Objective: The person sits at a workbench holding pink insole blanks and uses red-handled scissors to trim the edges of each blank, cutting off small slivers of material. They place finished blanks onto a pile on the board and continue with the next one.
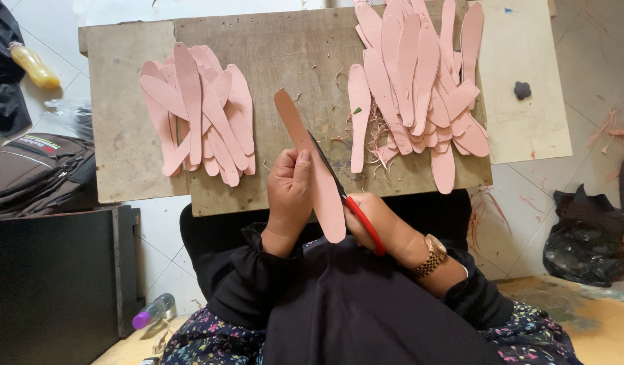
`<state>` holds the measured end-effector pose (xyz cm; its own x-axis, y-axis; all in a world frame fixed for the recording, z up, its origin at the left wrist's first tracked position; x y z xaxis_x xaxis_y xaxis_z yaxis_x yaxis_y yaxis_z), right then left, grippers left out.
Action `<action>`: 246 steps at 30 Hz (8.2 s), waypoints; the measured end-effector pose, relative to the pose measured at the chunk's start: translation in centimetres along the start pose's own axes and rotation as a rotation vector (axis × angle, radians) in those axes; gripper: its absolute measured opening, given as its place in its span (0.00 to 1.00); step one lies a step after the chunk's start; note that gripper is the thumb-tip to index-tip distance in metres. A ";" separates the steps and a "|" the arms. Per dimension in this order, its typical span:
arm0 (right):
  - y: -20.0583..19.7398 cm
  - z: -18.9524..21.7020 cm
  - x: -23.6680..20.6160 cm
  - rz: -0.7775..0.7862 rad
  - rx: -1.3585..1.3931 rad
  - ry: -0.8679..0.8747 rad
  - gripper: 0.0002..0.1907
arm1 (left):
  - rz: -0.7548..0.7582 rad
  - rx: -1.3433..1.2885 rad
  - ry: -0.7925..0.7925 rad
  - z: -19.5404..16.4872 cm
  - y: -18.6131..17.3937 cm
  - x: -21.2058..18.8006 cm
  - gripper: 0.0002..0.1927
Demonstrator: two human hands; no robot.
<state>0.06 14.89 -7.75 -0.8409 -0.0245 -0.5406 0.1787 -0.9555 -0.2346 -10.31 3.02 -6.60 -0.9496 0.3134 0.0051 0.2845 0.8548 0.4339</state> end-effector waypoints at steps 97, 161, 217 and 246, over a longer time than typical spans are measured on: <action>-2.1 -1.8 3.0 0.031 0.772 -0.095 0.11 | 0.115 0.008 -0.157 1.8 3.1 -1.4 0.11; -0.9 3.2 -0.1 0.005 0.157 -0.312 0.24 | 0.147 0.482 -0.086 -6.1 3.9 -1.1 0.15; -3.0 -5.1 1.0 0.082 0.653 -0.137 0.27 | 0.515 1.350 0.476 -11.2 4.8 -1.6 0.16; -8.8 -5.5 2.8 -0.021 0.863 -0.222 0.30 | 0.440 1.507 0.178 5.0 5.5 4.9 0.65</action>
<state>-1.08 24.85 -11.59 -0.9353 0.0246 -0.3529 -0.2093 -0.8427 0.4960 -12.71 11.37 -8.69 -0.7324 0.6802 0.0323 0.2925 0.3571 -0.8871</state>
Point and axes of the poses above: each hand's wrist, its own x-axis towards the middle knuckle, its own y-axis out of the palm, z = x × y, the point moved 10 cm from there along x, towards the middle knuckle, and after that the axes turned 2 degrees about z, right-handed, at the moved point
